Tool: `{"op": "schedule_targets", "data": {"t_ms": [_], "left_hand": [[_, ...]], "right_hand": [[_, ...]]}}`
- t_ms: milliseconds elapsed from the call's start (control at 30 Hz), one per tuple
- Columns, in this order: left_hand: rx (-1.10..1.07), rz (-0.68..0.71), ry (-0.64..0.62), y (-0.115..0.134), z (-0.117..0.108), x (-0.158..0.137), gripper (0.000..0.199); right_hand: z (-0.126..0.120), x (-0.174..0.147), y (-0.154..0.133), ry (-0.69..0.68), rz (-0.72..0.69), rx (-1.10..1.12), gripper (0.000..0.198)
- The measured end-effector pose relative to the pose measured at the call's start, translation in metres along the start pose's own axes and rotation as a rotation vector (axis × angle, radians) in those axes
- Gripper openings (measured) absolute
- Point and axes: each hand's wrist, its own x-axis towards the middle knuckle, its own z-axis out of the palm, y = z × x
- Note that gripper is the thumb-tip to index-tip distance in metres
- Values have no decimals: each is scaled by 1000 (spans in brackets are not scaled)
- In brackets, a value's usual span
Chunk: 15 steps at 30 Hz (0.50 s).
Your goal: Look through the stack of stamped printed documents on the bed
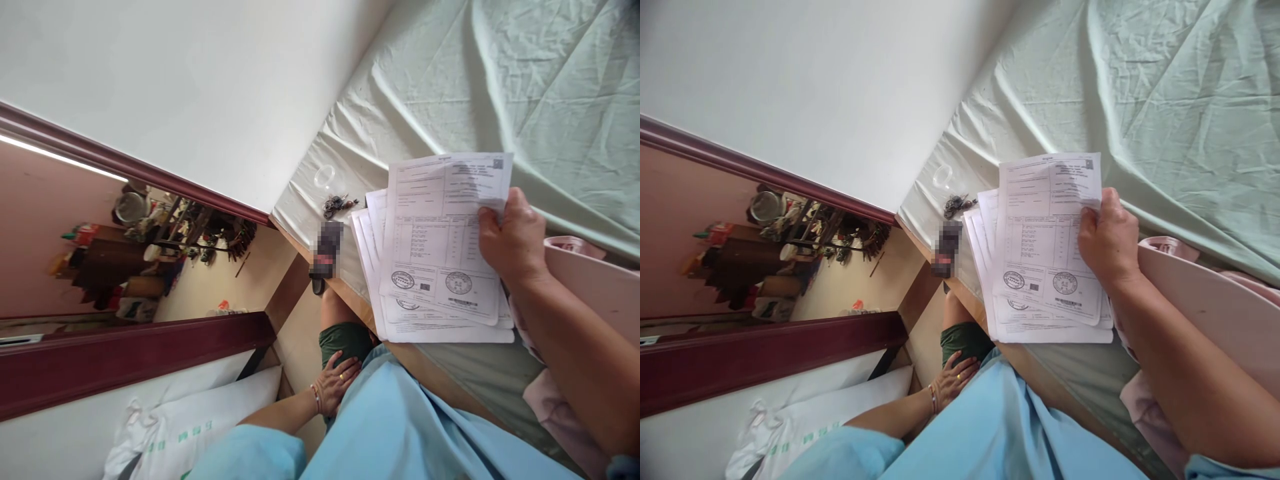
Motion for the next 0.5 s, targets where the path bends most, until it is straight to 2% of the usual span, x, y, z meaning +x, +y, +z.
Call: {"op": "schedule_targets", "data": {"t_ms": [300,500], "left_hand": [[14,4,5,4,-17,9,63],[-6,-25,-37,7,-23,13,63]], "right_hand": [[1,2,8,111,37,345,41],[9,2,5,56,123,814,27]]}}
